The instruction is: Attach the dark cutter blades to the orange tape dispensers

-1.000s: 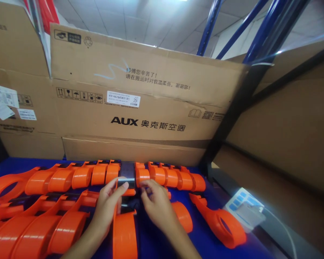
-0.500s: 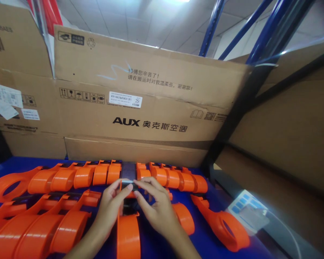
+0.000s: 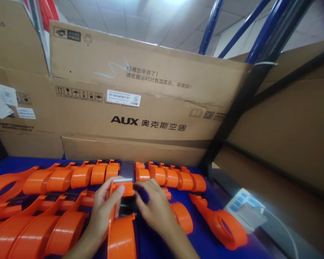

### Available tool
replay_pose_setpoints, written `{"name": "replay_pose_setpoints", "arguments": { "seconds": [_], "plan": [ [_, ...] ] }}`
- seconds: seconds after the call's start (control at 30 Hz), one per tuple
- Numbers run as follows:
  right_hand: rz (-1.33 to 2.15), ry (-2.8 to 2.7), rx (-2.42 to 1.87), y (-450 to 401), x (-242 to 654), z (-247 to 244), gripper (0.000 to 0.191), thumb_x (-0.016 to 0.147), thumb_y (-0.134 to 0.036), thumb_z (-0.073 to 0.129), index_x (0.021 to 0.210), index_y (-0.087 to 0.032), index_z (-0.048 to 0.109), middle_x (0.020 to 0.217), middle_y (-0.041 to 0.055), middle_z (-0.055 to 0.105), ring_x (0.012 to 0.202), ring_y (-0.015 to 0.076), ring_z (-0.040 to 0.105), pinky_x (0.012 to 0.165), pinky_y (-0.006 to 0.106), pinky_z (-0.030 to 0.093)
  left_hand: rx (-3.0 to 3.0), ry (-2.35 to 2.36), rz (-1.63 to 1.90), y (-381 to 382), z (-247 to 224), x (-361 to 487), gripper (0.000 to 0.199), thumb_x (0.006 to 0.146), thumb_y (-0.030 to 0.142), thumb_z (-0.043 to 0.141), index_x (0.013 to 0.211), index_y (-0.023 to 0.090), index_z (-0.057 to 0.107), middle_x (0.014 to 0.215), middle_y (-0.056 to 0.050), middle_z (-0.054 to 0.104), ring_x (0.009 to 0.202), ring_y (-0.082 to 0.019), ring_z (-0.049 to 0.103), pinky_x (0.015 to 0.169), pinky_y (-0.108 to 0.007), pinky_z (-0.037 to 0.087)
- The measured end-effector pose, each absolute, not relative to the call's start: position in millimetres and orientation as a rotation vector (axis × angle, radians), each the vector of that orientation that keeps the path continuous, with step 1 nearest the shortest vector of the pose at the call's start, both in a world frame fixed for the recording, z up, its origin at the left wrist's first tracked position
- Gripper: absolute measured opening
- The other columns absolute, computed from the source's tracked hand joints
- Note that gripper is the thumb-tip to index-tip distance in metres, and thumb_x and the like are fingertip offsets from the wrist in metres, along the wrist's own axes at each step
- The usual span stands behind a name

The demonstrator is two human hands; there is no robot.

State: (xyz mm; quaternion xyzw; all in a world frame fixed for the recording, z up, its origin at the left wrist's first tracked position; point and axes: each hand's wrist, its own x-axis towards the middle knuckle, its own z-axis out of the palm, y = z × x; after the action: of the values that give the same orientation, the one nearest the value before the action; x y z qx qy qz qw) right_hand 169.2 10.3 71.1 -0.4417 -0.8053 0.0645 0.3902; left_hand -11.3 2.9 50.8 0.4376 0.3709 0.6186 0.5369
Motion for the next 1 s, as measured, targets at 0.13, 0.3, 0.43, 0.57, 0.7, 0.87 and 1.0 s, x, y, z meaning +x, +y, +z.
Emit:
{"name": "replay_pose_setpoints", "arguments": {
  "seconds": [0.13, 0.3, 0.43, 0.57, 0.7, 0.87, 1.0],
  "plan": [
    [0.121, -2.289, -1.134, 7.6, 160.7, 63.1, 0.020, 0.092, -0.015, 0.062, 0.109, -0.022, 0.069, 0.106, 0.0085, 0.069, 0.101, 0.0271, 0.058, 0.089, 0.041, 0.049, 1.127, 0.849, 1.421, -6.2, 53.8, -4.2, 0.036, 0.085, 0.048, 0.075, 0.105, 0.019, 0.066, 0.047, 0.009, 0.047, 0.037, -0.006, 0.033, 0.039, -0.018, 0.026],
    [0.089, -2.359, -1.176, 4.9, 155.0, 58.6, 0.023, 0.092, -0.021, 0.067, 0.115, -0.024, 0.070, 0.121, 0.0094, 0.065, 0.112, 0.0302, 0.053, 0.096, 0.046, 0.045, 1.129, 0.834, 1.395, -6.6, 54.1, -0.3, 0.031, 0.087, 0.048, 0.073, 0.097, 0.019, 0.066, 0.046, 0.010, 0.044, 0.037, -0.005, 0.031, 0.039, -0.017, 0.025],
    [0.103, -2.323, -1.199, 5.6, 155.9, 59.0, 0.028, 0.088, -0.020, 0.071, 0.115, -0.027, 0.071, 0.127, 0.0092, 0.064, 0.117, 0.0325, 0.052, 0.094, 0.047, 0.045, 1.111, 0.855, 1.393, -0.5, 48.2, -0.7, 0.031, 0.087, 0.049, 0.073, 0.092, 0.020, 0.066, 0.046, 0.010, 0.044, 0.037, -0.005, 0.032, 0.039, -0.017, 0.026],
    [0.155, -2.087, -1.228, 9.9, 162.8, 64.3, 0.023, 0.091, -0.010, 0.060, 0.103, -0.025, 0.072, 0.118, 0.0072, 0.069, 0.113, 0.0300, 0.057, 0.090, 0.045, 0.046, 1.104, 0.887, 1.394, 5.9, 43.5, -1.3, 0.033, 0.087, 0.051, 0.073, 0.094, 0.019, 0.068, 0.046, 0.010, 0.041, 0.037, -0.006, 0.029, 0.039, -0.019, 0.023],
    [0.323, -1.786, -1.130, 12.7, 170.7, 72.9, 0.020, 0.101, -0.019, 0.054, 0.106, -0.025, 0.072, 0.107, 0.0057, 0.073, 0.106, 0.0260, 0.063, 0.095, 0.042, 0.048, 1.075, 0.902, 1.381, 9.0, 44.1, -0.4, 0.038, 0.082, 0.052, 0.076, 0.099, 0.018, 0.070, 0.050, 0.008, 0.048, 0.038, -0.006, 0.029, 0.039, -0.020, 0.021],
    [0.607, -1.637, -1.058, 9.0, 167.9, 79.8, 0.023, 0.100, -0.037, 0.061, 0.116, -0.024, 0.072, 0.109, 0.0058, 0.075, 0.098, 0.0237, 0.069, 0.086, 0.036, 0.053, 1.060, 0.877, 1.355, 7.0, 48.5, 2.7, 0.040, 0.079, 0.050, 0.079, 0.102, 0.018, 0.070, 0.050, 0.009, 0.047, 0.039, -0.006, 0.028, 0.040, -0.019, 0.020],
    [0.697, -1.684, -1.017, 5.8, 161.9, 82.9, 0.017, 0.096, -0.036, 0.066, 0.103, -0.023, 0.075, 0.102, 0.0046, 0.076, 0.095, 0.0222, 0.069, 0.083, 0.033, 0.053, 1.048, 0.875, 1.343, 4.3, 50.2, 4.3, 0.038, 0.079, 0.050, 0.080, 0.097, 0.020, 0.066, 0.048, 0.011, 0.042, 0.036, -0.005, 0.028, 0.037, -0.018, 0.018]
  ]
}}
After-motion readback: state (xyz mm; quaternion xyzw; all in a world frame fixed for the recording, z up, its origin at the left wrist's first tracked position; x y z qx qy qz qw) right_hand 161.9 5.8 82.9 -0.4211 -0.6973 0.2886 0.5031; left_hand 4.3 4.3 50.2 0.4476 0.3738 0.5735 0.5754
